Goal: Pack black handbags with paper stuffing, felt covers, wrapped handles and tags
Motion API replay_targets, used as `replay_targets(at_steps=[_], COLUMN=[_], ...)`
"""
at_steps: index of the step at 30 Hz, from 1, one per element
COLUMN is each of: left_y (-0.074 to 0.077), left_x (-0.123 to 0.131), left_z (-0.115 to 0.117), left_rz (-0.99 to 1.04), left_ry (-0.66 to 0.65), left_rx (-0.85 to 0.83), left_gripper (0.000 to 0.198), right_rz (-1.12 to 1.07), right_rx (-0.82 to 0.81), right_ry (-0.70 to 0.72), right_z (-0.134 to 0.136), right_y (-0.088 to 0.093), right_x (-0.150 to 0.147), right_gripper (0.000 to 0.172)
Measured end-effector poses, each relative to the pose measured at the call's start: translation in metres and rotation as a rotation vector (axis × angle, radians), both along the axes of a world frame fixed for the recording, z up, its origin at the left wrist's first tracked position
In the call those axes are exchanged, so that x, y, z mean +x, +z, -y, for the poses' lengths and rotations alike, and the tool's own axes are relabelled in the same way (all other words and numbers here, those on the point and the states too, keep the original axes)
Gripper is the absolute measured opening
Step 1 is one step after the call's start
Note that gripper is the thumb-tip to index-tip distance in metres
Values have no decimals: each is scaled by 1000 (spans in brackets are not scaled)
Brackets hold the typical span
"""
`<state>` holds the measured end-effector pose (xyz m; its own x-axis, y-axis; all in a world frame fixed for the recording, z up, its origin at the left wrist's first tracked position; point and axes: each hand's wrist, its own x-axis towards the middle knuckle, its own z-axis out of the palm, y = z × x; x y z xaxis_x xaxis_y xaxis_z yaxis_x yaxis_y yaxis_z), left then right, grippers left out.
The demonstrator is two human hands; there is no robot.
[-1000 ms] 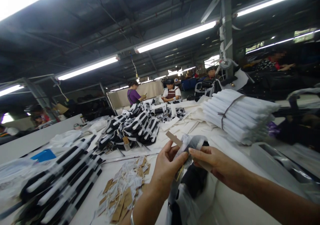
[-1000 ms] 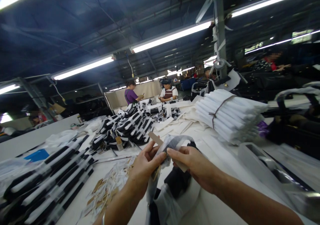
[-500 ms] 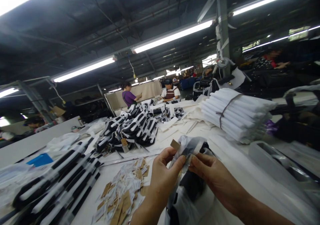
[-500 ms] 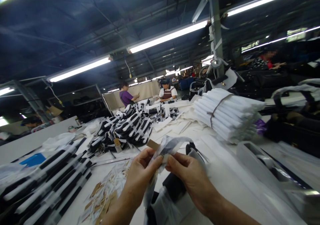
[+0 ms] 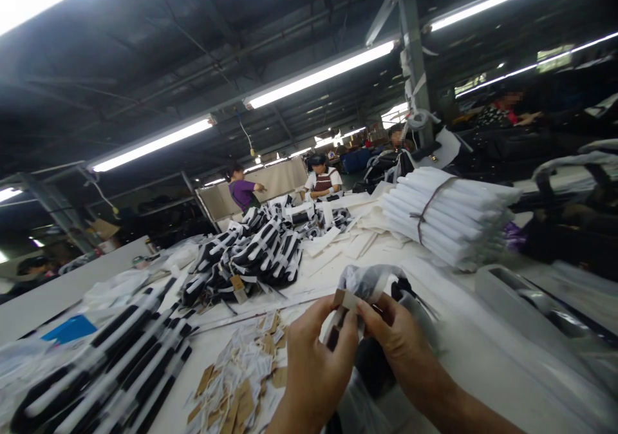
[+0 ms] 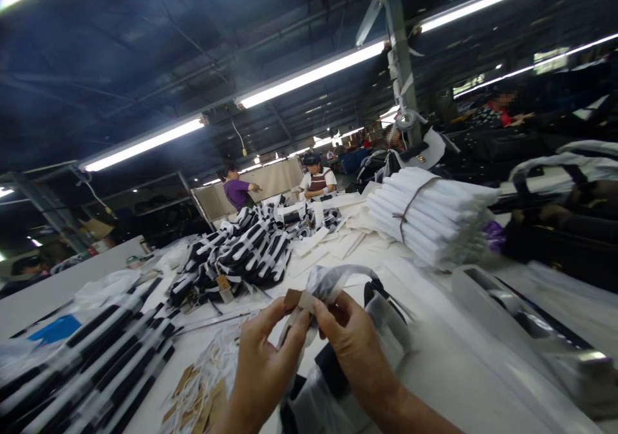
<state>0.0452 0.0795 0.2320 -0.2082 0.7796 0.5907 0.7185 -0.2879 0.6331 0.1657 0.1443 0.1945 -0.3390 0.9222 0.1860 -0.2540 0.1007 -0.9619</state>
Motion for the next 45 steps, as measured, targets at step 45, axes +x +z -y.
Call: replay_targets(at_steps=[45], left_y=[-5], left_x=[-11], left_z=[-3], left_rz=[227], left_ry=[-131], left_rx=[-173], left_gripper=[64], right_rz=[-207], right_rx=[-265], right_ry=[426], right_z=[-1], right_y=[8], right_x=[30], right_gripper=[34])
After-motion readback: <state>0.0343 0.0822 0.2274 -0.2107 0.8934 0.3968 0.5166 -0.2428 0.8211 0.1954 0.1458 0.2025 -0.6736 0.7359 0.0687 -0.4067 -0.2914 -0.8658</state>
